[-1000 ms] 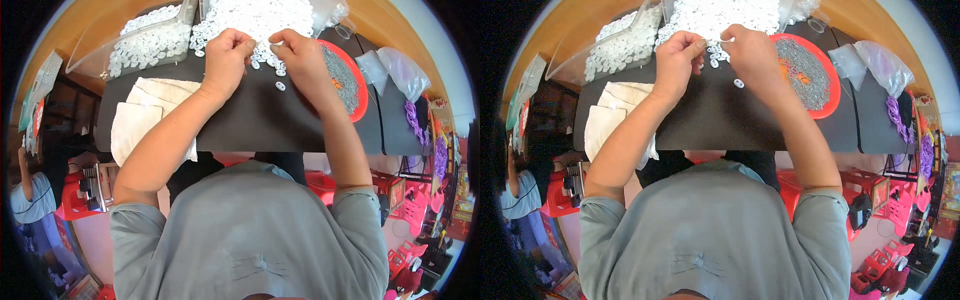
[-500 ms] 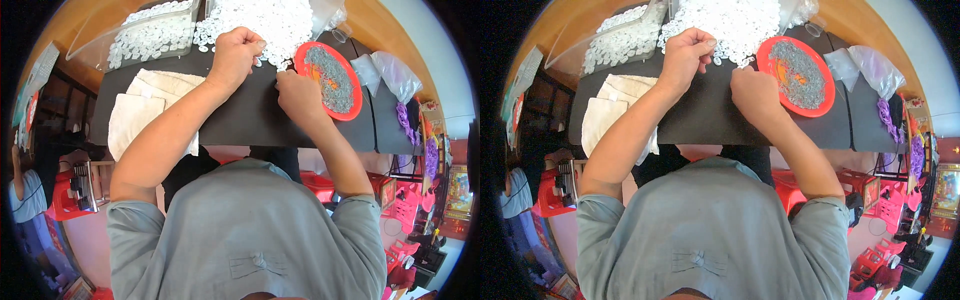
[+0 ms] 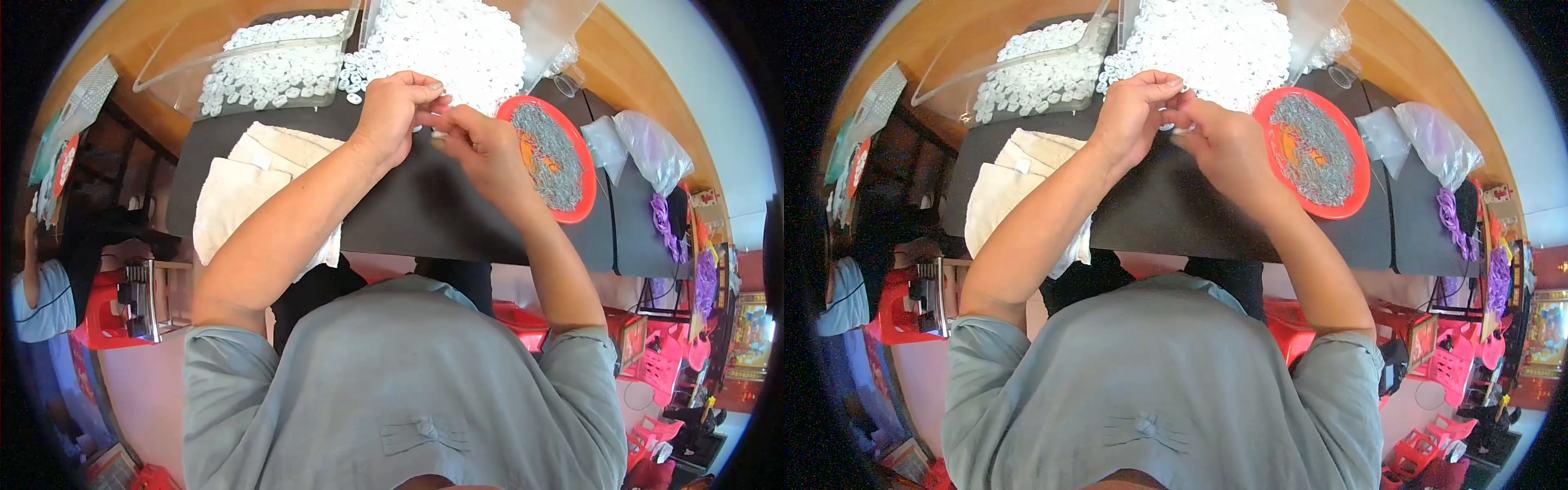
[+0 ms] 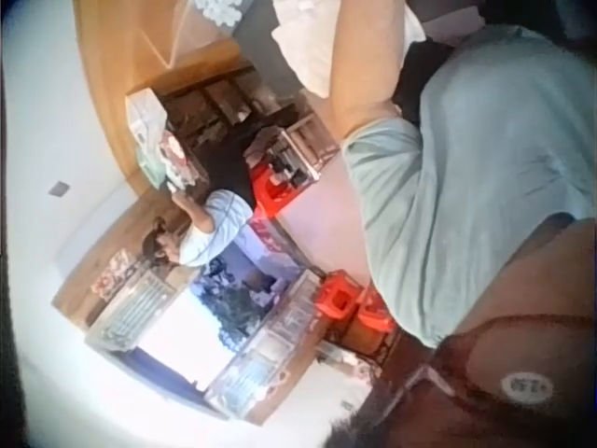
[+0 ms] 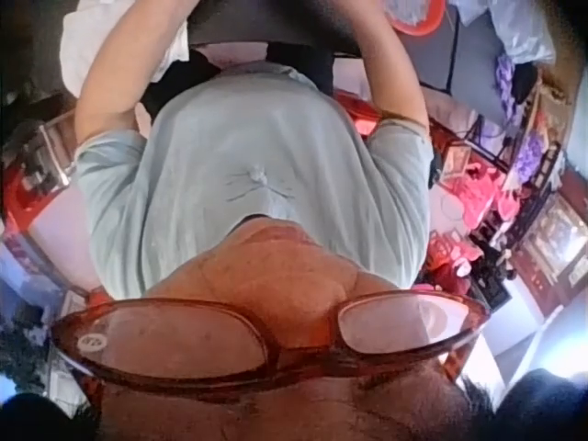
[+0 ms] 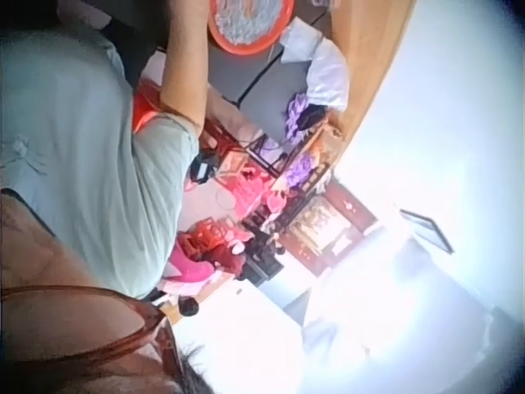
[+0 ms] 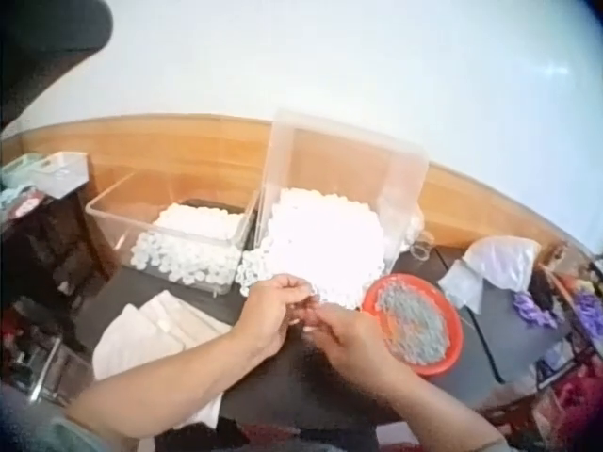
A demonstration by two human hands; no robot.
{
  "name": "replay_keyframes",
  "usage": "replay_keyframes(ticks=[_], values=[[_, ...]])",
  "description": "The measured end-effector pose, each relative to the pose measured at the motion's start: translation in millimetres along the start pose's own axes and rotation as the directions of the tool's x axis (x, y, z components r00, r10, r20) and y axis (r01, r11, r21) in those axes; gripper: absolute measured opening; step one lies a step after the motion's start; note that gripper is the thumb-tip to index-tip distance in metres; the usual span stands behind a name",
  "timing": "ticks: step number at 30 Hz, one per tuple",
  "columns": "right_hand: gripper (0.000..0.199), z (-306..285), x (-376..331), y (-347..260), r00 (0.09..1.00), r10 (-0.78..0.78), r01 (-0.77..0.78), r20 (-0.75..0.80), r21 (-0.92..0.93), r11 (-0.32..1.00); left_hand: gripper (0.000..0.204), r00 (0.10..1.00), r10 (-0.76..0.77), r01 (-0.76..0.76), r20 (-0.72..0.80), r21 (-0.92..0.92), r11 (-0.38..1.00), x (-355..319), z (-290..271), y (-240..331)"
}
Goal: Assembling small white plastic clips with tiny grey inserts at a workbench.
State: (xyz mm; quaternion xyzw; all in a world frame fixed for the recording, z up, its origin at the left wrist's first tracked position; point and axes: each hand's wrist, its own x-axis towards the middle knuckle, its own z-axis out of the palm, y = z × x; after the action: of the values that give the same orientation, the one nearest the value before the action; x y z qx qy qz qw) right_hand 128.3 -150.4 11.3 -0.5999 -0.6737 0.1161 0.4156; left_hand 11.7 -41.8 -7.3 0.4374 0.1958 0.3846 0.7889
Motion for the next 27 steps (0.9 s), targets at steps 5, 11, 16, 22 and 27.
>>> replay_keyframes(ticks=[5, 11, 16, 22, 27], values=[[0.013, 23.1, 22.2, 4.4, 0.968, -0.249, 0.248, -0.017, -0.048, 0.968, 0.015, 0.998, -0.051, 0.045, -0.029, -0.181, 0.982, 5.2, -4.1, 1.7], [0.008, 29.2, 29.4, -5.7, 0.981, 0.178, -0.190, 0.071, 0.490, 0.851, 0.016, 0.999, -0.001, -0.011, -0.049, -0.230, 0.973, 1.1, -4.1, 11.5], [0.012, 32.4, 29.5, -12.8, 0.922, 0.366, -0.359, 0.127, 0.635, 0.685, 0.015, 0.996, -0.028, 0.008, -0.087, -0.233, 0.972, -2.4, -3.2, 16.3], [0.014, 35.7, 20.7, -11.7, 0.909, 0.404, -0.376, 0.104, 0.625, 0.684, 0.012, 0.990, 0.037, -0.069, -0.134, -0.239, 0.969, -1.7, 5.1, 11.1], [0.011, 26.8, 20.0, -12.1, 0.955, 0.289, -0.270, 0.061, 0.578, 0.770, 0.014, 0.988, 0.064, -0.088, -0.142, -0.171, 0.981, -1.4, 2.3, 7.9]])
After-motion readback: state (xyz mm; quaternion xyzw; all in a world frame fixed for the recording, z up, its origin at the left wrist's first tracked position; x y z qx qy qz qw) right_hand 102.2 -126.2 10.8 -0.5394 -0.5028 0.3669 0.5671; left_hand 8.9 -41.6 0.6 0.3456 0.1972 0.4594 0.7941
